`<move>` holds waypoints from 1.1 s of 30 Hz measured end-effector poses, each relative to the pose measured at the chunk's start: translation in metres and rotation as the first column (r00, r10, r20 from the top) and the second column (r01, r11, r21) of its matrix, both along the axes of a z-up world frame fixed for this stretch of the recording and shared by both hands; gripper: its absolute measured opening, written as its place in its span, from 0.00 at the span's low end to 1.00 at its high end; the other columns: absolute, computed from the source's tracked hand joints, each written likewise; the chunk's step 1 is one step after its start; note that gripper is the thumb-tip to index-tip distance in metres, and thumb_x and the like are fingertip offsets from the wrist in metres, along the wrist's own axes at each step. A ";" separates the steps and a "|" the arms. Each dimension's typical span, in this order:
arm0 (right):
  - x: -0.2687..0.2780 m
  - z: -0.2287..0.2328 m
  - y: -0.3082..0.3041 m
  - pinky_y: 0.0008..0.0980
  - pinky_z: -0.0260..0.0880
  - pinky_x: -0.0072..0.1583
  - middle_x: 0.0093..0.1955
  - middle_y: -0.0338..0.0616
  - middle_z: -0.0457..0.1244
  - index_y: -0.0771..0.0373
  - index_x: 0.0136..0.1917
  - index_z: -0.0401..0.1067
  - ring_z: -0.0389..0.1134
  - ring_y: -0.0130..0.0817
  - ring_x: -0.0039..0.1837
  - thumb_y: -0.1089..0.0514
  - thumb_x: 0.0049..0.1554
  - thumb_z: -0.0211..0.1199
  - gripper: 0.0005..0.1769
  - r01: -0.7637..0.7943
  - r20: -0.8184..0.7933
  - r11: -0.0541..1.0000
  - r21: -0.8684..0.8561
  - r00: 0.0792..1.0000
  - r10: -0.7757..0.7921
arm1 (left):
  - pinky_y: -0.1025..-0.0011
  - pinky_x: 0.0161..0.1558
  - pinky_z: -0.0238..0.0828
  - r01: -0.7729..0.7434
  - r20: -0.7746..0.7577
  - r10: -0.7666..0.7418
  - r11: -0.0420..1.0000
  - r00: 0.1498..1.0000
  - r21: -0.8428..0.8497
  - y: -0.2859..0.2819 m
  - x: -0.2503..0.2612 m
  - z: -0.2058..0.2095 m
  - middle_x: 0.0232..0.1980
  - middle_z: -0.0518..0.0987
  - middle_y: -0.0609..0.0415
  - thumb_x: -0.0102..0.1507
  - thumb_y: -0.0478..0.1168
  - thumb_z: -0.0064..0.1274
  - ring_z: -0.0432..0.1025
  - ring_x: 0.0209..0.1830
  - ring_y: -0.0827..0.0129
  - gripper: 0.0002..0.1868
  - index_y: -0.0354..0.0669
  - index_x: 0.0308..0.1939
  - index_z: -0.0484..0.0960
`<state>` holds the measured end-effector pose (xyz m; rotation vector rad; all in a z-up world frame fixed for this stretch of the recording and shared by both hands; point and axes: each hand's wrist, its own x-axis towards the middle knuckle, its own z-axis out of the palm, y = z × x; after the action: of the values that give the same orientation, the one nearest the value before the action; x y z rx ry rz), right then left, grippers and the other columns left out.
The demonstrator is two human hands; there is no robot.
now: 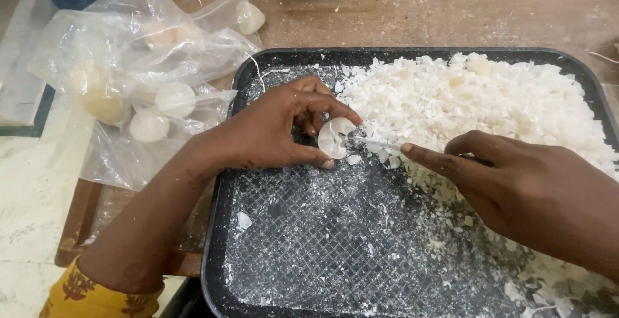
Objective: The person is scraping and cutting small pieces of white wax into flakes on a tray using a knife.
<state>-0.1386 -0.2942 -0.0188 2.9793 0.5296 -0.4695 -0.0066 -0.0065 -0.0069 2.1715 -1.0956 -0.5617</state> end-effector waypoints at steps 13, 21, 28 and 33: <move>-0.002 0.001 -0.001 0.28 0.79 0.36 0.59 0.35 0.69 0.29 0.79 0.54 0.74 0.25 0.36 0.51 0.58 0.56 0.37 0.007 -0.028 1.000 0.012 1.000 -0.007 | 0.72 0.41 0.75 0.029 0.003 -0.029 0.999 1.000 0.032 -0.001 0.002 0.002 0.39 0.70 0.61 0.49 0.48 0.74 0.68 0.37 0.72 0.37 0.62 0.62 0.79; -0.002 -0.002 -0.004 0.28 0.78 0.35 0.54 0.40 0.69 0.33 0.79 0.54 0.73 0.27 0.35 0.54 0.58 0.57 0.38 -0.055 -0.009 0.998 0.044 0.998 0.056 | 0.75 0.42 0.78 0.073 -0.049 -0.075 0.996 0.996 -0.044 0.002 0.001 0.002 0.44 0.75 0.61 0.51 0.46 0.73 0.70 0.38 0.74 0.34 0.58 0.62 0.81; -0.005 -0.002 -0.003 0.27 0.77 0.34 0.49 0.37 0.69 0.34 0.80 0.52 0.71 0.25 0.33 0.55 0.60 0.55 0.37 -0.064 -0.036 0.998 0.006 0.997 0.065 | 0.78 0.39 0.80 0.050 -0.130 -0.057 0.997 0.990 -0.054 -0.002 -0.001 0.001 0.45 0.76 0.66 0.49 0.49 0.73 0.72 0.36 0.79 0.31 0.51 0.54 0.81; -0.012 -0.011 -0.008 0.27 0.75 0.32 0.49 0.34 0.70 0.32 0.79 0.54 0.71 0.23 0.33 0.52 0.58 0.58 0.38 -0.063 -0.068 0.997 0.049 0.995 0.067 | 0.78 0.35 0.79 0.012 -0.152 -0.017 0.999 0.988 -0.033 -0.003 -0.003 0.005 0.42 0.73 0.63 0.47 0.48 0.74 0.70 0.33 0.77 0.28 0.50 0.49 0.82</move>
<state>-0.1502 -0.3017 -0.0301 2.9883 0.6505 -0.5649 -0.0092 -0.0095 -0.0015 2.0578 -1.0317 -0.6997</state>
